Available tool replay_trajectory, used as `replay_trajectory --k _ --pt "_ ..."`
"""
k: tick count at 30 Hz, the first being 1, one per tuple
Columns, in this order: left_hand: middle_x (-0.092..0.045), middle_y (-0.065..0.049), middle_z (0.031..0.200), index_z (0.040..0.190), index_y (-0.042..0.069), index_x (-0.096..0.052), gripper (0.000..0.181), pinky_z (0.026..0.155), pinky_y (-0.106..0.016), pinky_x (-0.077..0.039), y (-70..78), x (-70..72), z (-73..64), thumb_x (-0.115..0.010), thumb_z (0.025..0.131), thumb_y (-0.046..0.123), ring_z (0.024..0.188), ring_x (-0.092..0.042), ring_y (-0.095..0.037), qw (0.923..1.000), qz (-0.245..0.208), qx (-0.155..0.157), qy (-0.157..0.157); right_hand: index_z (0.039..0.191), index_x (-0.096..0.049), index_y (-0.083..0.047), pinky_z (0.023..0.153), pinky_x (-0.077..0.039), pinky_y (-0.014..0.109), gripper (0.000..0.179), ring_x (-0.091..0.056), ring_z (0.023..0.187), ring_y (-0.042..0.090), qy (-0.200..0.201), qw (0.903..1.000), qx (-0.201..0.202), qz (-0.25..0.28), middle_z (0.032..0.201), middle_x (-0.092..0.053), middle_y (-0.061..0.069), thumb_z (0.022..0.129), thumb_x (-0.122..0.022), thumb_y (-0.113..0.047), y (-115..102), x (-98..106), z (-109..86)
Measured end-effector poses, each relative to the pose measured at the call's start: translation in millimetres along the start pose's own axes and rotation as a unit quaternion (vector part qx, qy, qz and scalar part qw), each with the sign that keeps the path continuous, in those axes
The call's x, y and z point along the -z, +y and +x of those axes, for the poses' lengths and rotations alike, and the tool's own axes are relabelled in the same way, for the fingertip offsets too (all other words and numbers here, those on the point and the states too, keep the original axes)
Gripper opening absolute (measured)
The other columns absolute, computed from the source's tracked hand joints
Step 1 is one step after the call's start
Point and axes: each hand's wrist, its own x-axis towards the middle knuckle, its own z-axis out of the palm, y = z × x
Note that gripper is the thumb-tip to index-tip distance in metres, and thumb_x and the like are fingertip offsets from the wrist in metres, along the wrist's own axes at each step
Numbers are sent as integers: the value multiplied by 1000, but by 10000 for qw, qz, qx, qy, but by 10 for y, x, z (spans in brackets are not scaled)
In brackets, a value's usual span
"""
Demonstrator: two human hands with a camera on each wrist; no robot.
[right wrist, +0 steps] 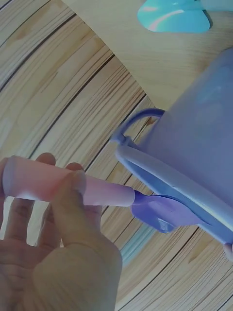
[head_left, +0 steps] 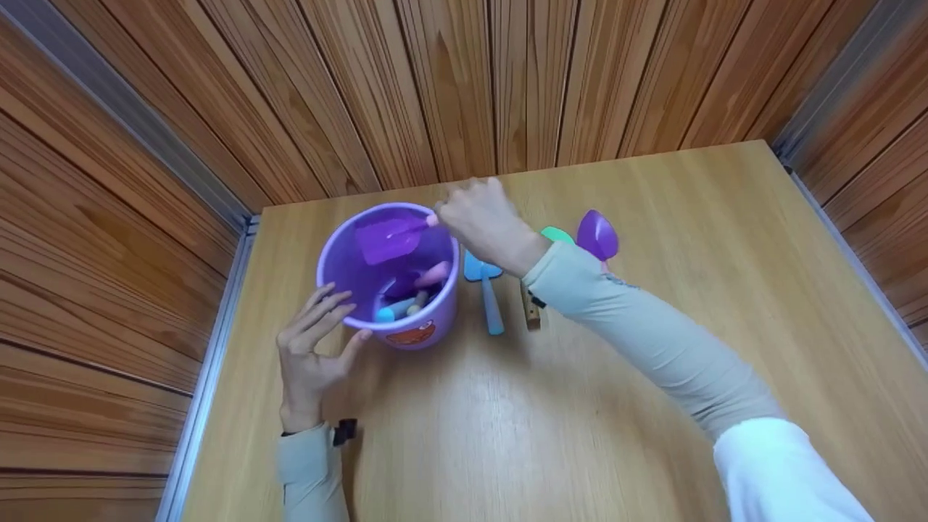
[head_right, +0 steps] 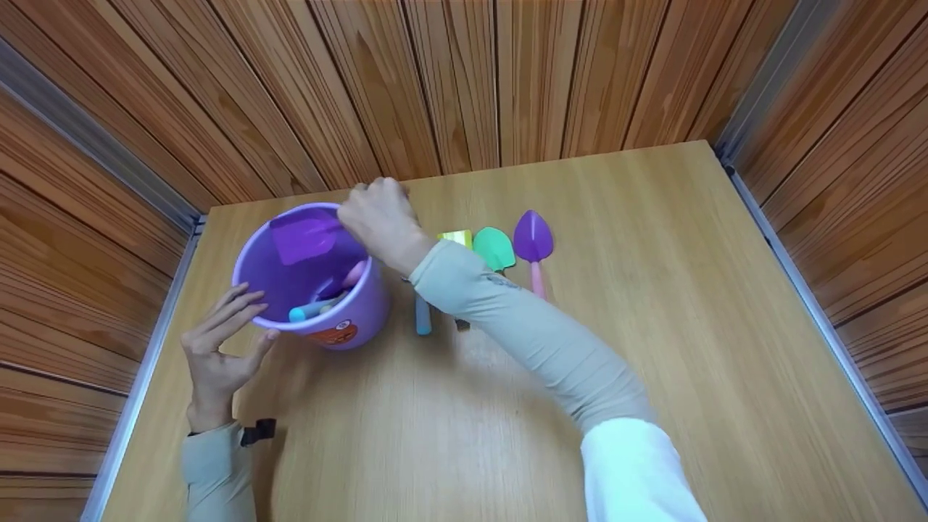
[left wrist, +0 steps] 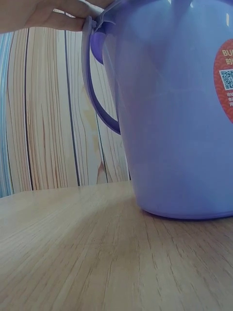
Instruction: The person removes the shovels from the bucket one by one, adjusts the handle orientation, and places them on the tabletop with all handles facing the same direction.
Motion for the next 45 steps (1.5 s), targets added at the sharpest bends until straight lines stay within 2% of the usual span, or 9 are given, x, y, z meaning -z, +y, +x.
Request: replay_trajectory --k 3,6,9,12,17,21,33,39,45 --pt "-79 -7 127 121 14 -82 45 122 -35 -50 -1 1 1 -92 80 27 131 -67 -40 10000 3 17 15 120 -78 -12 57 -47 31 21 -50 65 19 -101 9989 -31 454 91 -73 9 100 -75 -18 91 9 -104" --pt "-79 -7 128 122 15 -82 43 121 -37 -51 -5 -5 6 -91 83 31 129 -67 -43 10000 7 -25 27 127 -76 -11 58 -45 32 29 -56 70 23 -375 9913 -136 1254 101 -74 12 98 -77 -14 200 35 -197" --pt "-78 -6 129 122 16 -82 42 121 -38 -51 -5 -19 21 -89 85 34 125 -67 -51 9999 -48 -76 45 129 -75 -10 56 -44 31 33 -61 74 26 -498 9760 -290 2099 105 -76 13 97 -77 -9 331 35 -292" --pt "-78 -5 129 122 16 -82 42 121 -38 -51 -12 -24 35 -88 87 37 126 -67 -50 9999 -63 -99 49 130 -75 -9 54 -43 30 33 -63 75 26 -543 9582 -440 2774 105 -76 11 97 -76 -7 451 9 -395" --pt "-78 -4 130 123 17 -82 43 121 -37 -51 -17 -22 50 -86 89 43 130 -67 -44 10000 -1 -93 12 132 -74 -8 57 -50 30 39 -66 78 25 -632 9337 -808 3430 109 -77 11 94 -79 -7 608 -69 -563" --pt "-78 -6 130 122 14 -82 42 121 -36 -50 -20 -24 53 -88 87 37 131 -67 -42 10000 -24 -79 -12 134 -74 -7 53 -48 29 40 -66 76 25 -746 9092 -1137 3935 110 -77 10 94 -80 -9 709 -158 -674" --pt "-79 -14 124 115 7 -83 43 120 -37 -51 -52 -46 31 -93 76 22 129 -68 -41 9998 -49 -104 157 140 -68 -4 56 -52 25 49 -68 81 27 -871 8532 -2063 4711 117 -73 15 94 -82 -10 978 -410 -964" --pt "-79 -11 127 118 11 -83 43 122 -37 -50 -40 -39 30 -92 78 22 131 -67 -44 10000 -30 -10 90 144 -62 1 63 -66 29 52 -74 87 29 -948 8237 -2351 5072 119 -72 21 96 -79 -9 1178 -506 -1127" --pt "-79 -11 127 118 11 -83 42 121 -37 -51 -39 -52 27 -92 81 27 132 -66 -42 9999 -54 -17 104 145 -61 1 66 -65 26 52 -73 90 27 -1012 8125 -2634 5101 129 -66 21 97 -79 -12 1364 -603 -1317"
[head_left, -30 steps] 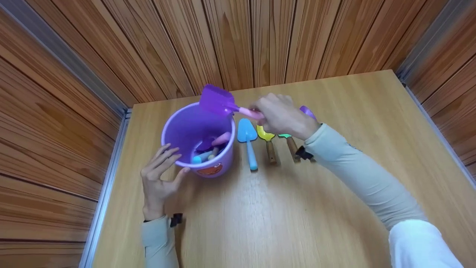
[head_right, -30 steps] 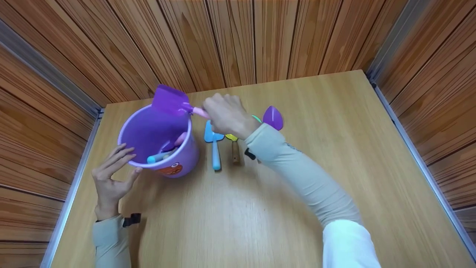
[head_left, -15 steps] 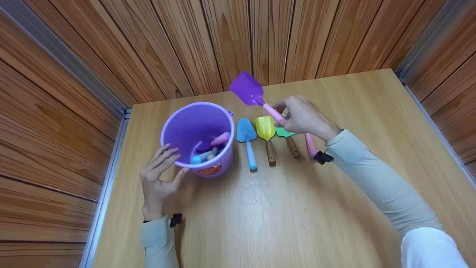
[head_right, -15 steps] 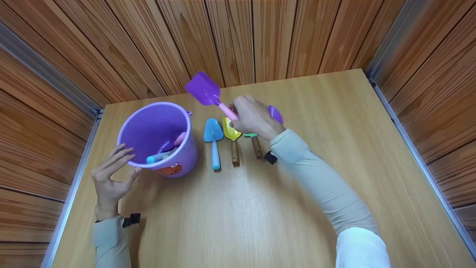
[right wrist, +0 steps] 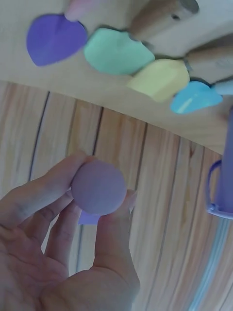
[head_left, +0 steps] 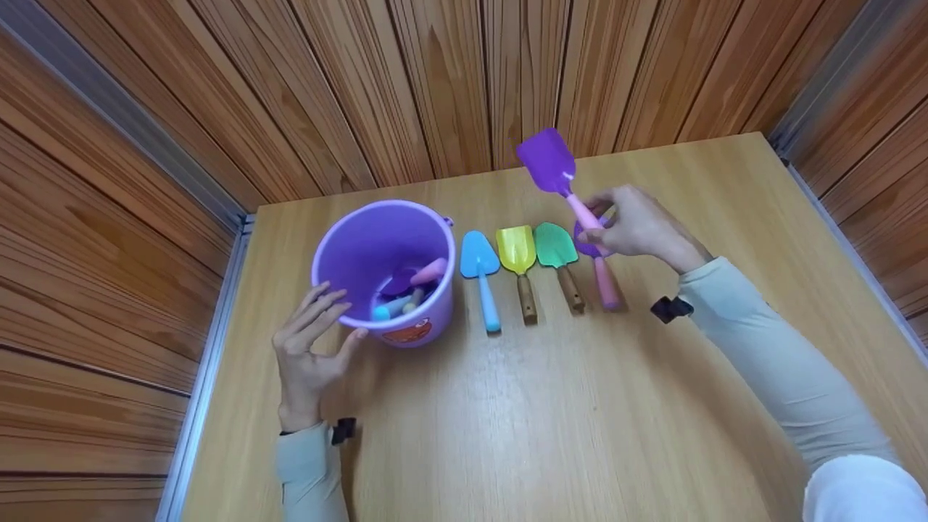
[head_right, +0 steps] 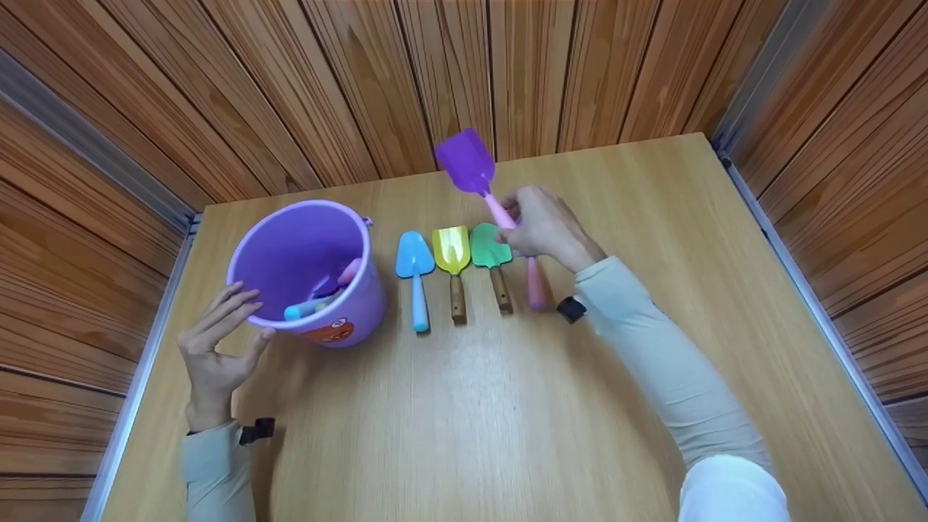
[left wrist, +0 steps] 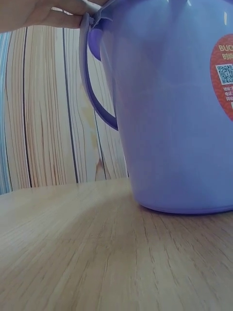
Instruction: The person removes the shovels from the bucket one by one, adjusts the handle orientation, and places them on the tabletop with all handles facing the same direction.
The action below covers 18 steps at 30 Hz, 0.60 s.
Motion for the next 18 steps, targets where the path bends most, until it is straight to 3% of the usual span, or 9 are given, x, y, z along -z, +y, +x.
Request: replay_trajectory --k 9,13,18 --pt "-79 -19 120 112 4 -83 46 120 -36 -52 -29 -67 -18 -86 89 43 125 -68 -49 9993 -51 -190 311 147 -57 5 67 -67 27 55 -72 84 22 54 9991 -360 194 131 -63 26 98 -77 -12 397 61 -72" --pt "-79 -21 117 110 2 -83 52 119 -37 -53 -26 -77 -17 -82 91 50 125 -69 -45 9987 90 -334 373 148 -55 6 66 -65 25 57 -71 86 21 57 9986 -487 211 134 -62 28 99 -76 -12 571 35 -107" --pt "-79 -17 122 113 6 -83 52 119 -34 -51 4 -52 0 -77 94 55 128 -69 -44 9974 460 -483 279 150 -52 8 69 -65 25 59 -72 89 22 11 9968 -754 276 136 -60 29 99 -74 -13 766 19 -138"
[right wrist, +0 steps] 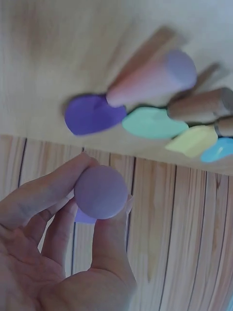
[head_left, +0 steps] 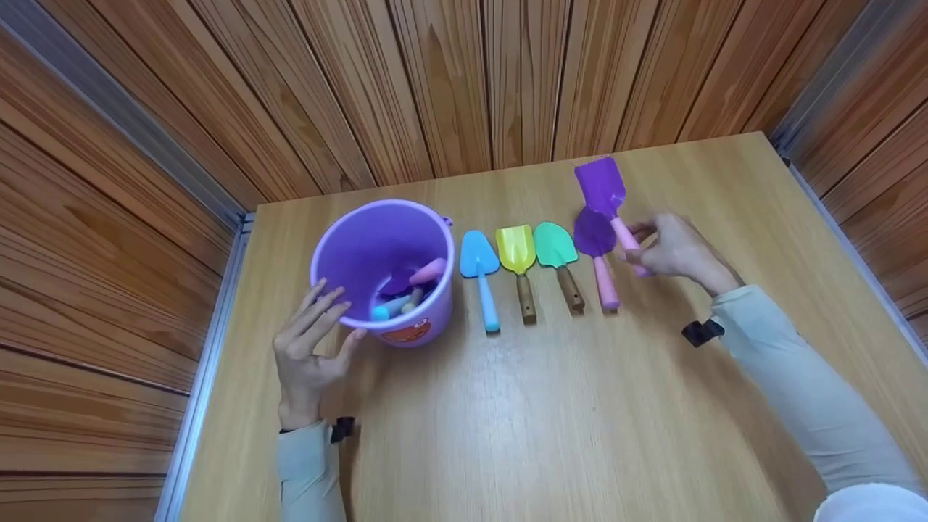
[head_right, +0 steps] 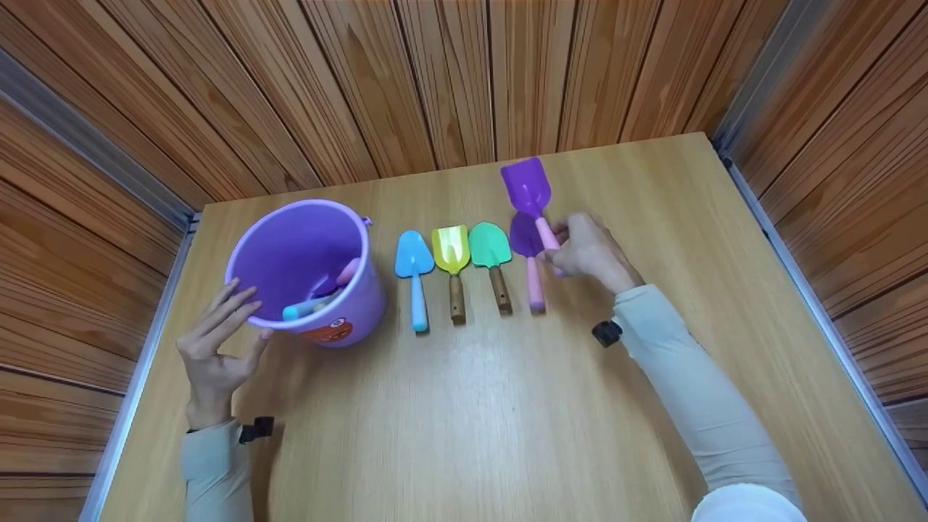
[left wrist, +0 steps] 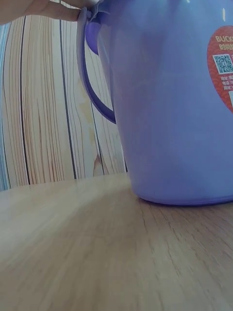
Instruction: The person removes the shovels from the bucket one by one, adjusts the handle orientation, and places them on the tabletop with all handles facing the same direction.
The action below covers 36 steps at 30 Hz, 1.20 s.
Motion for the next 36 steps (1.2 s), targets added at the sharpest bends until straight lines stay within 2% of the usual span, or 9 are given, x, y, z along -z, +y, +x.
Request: replay_trajectory --k 6,14,19,25,30,36 --pt "-79 -14 122 114 9 -84 50 119 -36 -51 39 19 23 -79 94 54 125 -71 -42 9988 359 -332 38 151 -50 8 72 -61 26 65 -66 101 30 31 9994 -326 -93 137 -58 29 100 -76 -23 242 29 -23" --pt "-80 -18 115 112 7 -84 45 116 -38 -54 63 -1 15 -82 93 47 113 -76 -41 9981 260 -516 201 154 -46 9 75 -67 31 72 -69 92 21 -35 9981 -594 144 138 -57 29 99 -77 -26 487 47 -41" --pt "-81 -20 109 109 5 -84 45 114 -39 -55 43 -36 11 -82 93 47 109 -78 -40 9973 174 -617 357 154 -46 7 77 -68 31 71 -69 95 23 -60 9963 -814 284 137 -56 27 99 -77 -23 610 18 -30" --pt "-82 -19 107 107 3 -84 43 115 -39 -56 20 -58 10 -80 95 44 109 -78 -38 9936 348 -956 492 151 -47 8 75 -62 20 67 -64 107 30 22 9946 -978 344 135 -58 27 99 -77 -21 705 -47 3" --pt "-81 -20 110 110 2 -84 42 115 -40 -56 37 -84 7 -79 95 42 112 -78 -36 9912 441 -1115 561 150 -49 7 76 -60 19 63 -62 110 32 56 9936 -1078 330 134 -59 26 100 -76 -20 753 -86 37" --pt "-82 -19 106 107 3 -84 39 112 -42 -58 57 -106 8 -79 96 40 104 -80 -35 9894 488 -1193 667 149 -49 7 77 -60 20 63 -63 109 31 70 9924 -1186 319 133 -60 25 100 -76 -21 782 -88 58"
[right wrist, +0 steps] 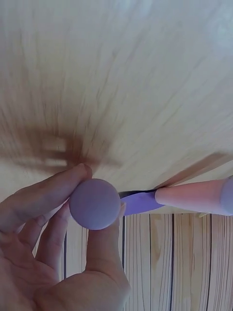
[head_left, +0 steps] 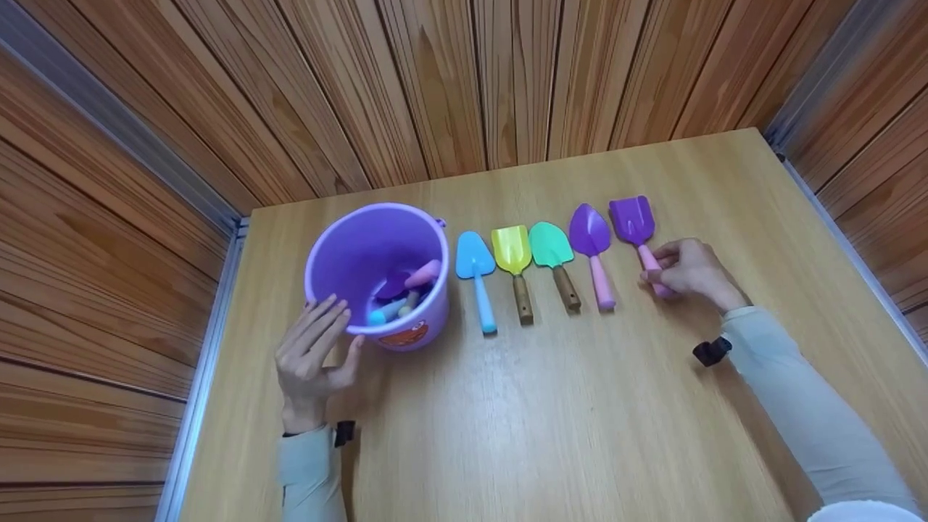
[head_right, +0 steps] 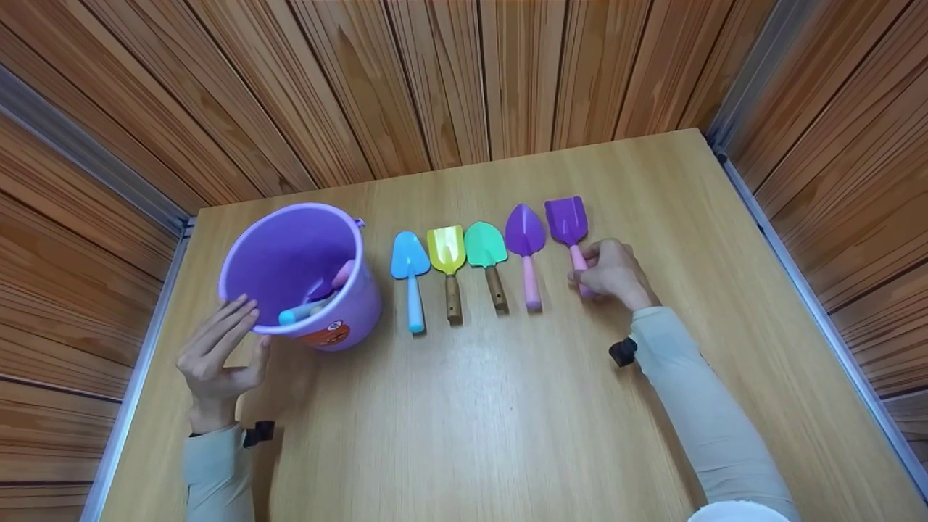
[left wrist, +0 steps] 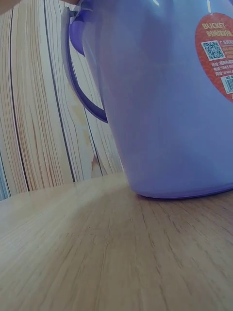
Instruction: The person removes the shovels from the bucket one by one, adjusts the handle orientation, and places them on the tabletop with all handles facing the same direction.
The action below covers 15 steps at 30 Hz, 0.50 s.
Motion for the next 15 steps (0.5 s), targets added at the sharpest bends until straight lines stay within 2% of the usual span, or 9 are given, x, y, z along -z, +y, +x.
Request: replay_trajectory --k 9,15 --pt "-82 -20 101 103 2 -85 38 112 -44 -58 -12 -20 -16 -78 97 39 98 -80 -38 9999 -108 58 89 150 -48 6 78 -64 23 62 -64 109 32 -37 9999 28 95 135 -59 26 101 -75 -20 9 4 8" --pt "-82 -19 99 102 2 -85 39 112 -42 -58 -8 -40 -20 -77 96 40 96 -79 -39 9998 -109 94 163 149 -49 8 77 -60 21 63 -63 107 33 -8 9991 177 -378 134 -59 28 100 -75 -24 15 4 -12"
